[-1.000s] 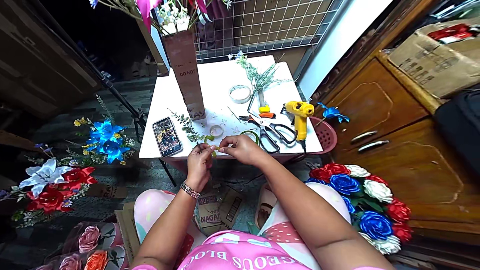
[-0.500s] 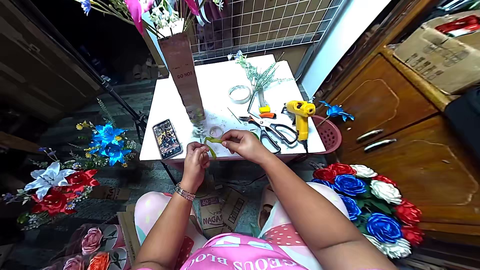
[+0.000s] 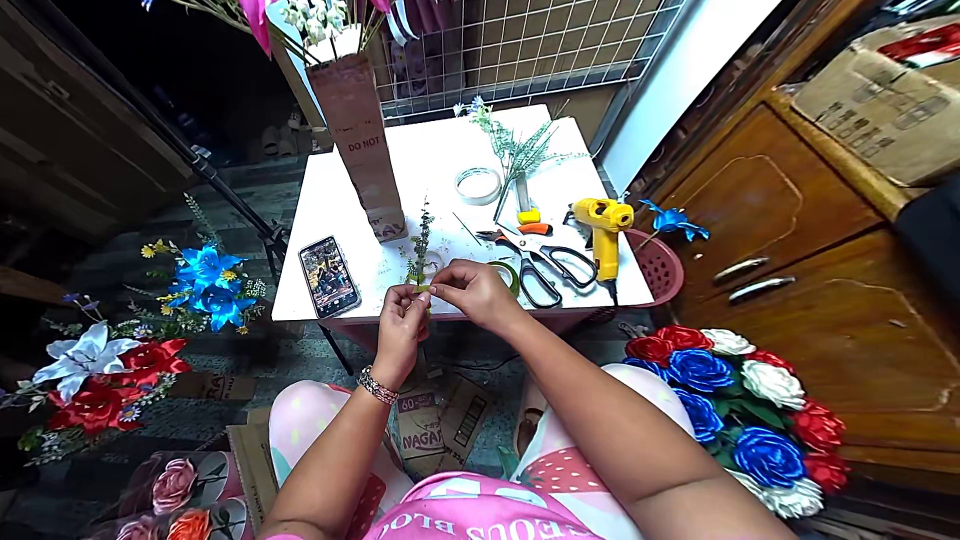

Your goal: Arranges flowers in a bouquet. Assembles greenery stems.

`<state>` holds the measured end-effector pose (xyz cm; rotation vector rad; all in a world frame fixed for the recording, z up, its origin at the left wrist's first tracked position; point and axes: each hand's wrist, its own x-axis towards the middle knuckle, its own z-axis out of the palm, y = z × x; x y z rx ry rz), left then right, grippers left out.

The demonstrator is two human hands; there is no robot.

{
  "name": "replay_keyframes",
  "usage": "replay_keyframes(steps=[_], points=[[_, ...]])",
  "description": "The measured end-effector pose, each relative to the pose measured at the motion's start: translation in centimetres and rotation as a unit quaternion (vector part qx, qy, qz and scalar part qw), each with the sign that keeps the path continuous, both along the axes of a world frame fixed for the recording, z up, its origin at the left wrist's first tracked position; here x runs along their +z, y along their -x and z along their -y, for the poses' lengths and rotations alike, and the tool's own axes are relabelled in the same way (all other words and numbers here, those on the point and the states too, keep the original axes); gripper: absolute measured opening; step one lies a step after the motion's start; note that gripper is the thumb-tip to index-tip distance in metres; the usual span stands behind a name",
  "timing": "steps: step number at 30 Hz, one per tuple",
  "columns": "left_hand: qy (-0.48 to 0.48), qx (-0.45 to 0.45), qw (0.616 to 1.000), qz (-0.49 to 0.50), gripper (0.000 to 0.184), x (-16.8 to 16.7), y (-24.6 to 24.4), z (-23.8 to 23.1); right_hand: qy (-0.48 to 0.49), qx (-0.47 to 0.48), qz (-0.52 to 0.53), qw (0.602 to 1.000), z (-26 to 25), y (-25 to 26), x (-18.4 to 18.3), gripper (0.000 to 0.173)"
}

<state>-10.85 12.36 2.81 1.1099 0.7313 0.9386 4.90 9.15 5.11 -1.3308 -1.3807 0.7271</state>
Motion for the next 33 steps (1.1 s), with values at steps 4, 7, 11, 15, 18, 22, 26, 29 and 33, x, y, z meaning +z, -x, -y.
replay_keyframes(steps=[4,7,11,15,18,22,26,29,33], points=[[-0.013,0.024,0.999,-0.023,0.006,-0.1,-0.1,0.1,-0.001,-0.008,0.009,1.0,0.1,0.1,-0.1,0.01],[-0.022,0.031,0.998,-0.04,0.005,0.0,-0.1,0.0,-0.024,-0.023,0.023,0.999,0.3,0.3,0.0,0.01],[-0.023,0.024,0.999,-0.03,0.005,-0.1,-0.1,0.1,-0.024,-0.027,0.023,0.999,0.4,0.2,0.1,0.01],[-0.035,0.025,0.999,-0.03,0.009,-0.3,-0.2,0.2,-0.025,-0.029,0.022,0.999,0.4,0.2,0.0,0.009],[-0.047,0.041,0.997,-0.043,0.012,-0.4,-0.2,0.1,-0.031,-0.031,0.027,0.999,0.3,0.2,-0.2,0.009],[-0.05,0.064,0.996,-0.029,0.015,-0.5,-0.2,0.0,-0.024,-0.045,0.039,0.998,0.4,0.4,-0.3,0.01],[-0.072,0.088,0.994,-0.003,0.016,-0.7,-0.3,0.0,-0.02,-0.087,0.064,0.994,0.4,0.9,-0.7,0.017],[-0.077,0.099,0.992,-0.012,0.01,-0.7,-0.3,0.0,-0.009,-0.115,0.065,0.991,0.4,1.3,-0.9,0.022],[-0.081,0.104,0.991,-0.028,0.006,-0.8,-0.3,-0.1,-0.024,-0.12,0.065,0.99,0.3,1.5,-1.0,0.022]])
